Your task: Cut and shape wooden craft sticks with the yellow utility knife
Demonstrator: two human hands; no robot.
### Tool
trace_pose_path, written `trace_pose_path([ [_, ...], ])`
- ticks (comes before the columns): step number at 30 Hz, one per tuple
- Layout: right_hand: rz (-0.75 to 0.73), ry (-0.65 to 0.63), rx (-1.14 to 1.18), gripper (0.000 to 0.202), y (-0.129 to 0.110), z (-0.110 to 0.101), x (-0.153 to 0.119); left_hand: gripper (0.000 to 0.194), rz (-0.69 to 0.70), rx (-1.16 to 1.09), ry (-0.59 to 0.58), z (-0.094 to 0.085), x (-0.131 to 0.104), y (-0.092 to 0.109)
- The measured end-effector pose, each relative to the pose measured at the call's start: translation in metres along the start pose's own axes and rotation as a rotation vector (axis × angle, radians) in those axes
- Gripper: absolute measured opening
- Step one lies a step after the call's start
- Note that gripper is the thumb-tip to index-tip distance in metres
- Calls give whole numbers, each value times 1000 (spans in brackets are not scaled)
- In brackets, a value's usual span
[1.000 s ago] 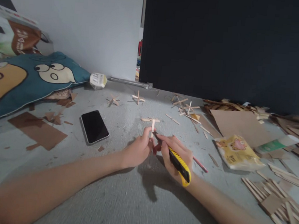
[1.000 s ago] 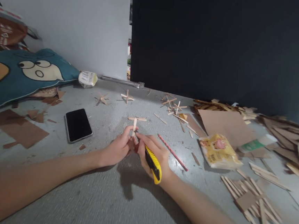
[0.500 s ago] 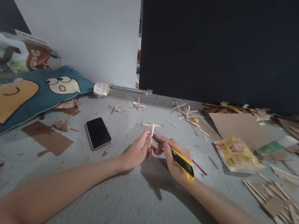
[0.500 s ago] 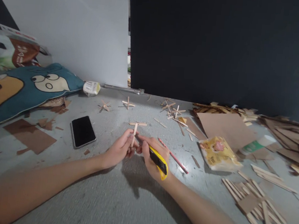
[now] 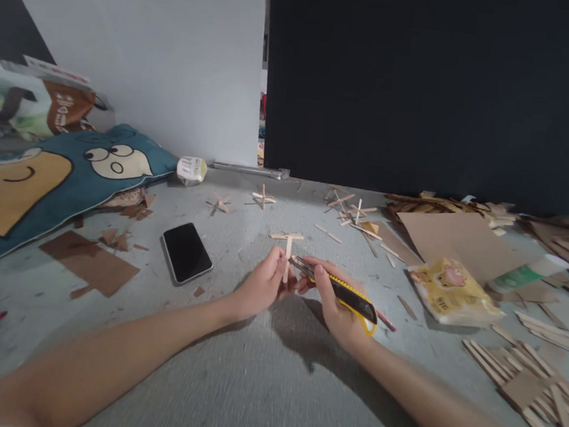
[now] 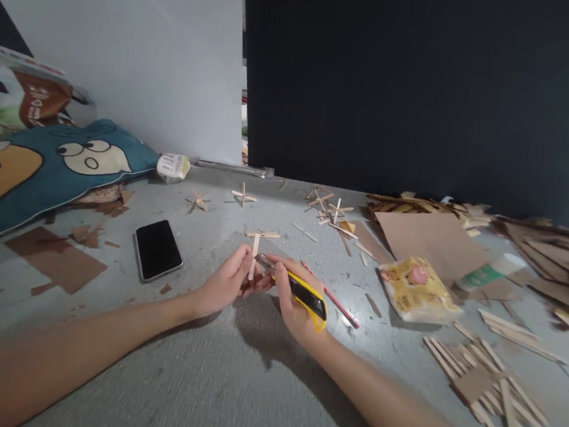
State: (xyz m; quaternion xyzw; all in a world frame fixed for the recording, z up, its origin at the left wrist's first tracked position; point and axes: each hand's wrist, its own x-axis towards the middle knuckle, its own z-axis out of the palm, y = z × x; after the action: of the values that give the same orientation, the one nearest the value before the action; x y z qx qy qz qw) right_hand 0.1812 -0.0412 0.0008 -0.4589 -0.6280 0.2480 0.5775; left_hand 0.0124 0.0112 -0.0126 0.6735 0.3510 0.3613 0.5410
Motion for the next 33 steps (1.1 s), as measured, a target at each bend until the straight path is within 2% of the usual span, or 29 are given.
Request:
trace_pose_path([
  [6,113,21,103,36,2,4,-1,48,-6,-76,-20,-1,1,-1],
  [16,285,24,374,42,27,9,-4,45,14,-140,-53,-3,4,-3],
  [24,409,77,534,31,26,13,-2,50,-22,-195,-90,-3,7,-7],
  [33,455,105,620,25,24,15,1,49,-30,-280,-113,-5,11,-12],
])
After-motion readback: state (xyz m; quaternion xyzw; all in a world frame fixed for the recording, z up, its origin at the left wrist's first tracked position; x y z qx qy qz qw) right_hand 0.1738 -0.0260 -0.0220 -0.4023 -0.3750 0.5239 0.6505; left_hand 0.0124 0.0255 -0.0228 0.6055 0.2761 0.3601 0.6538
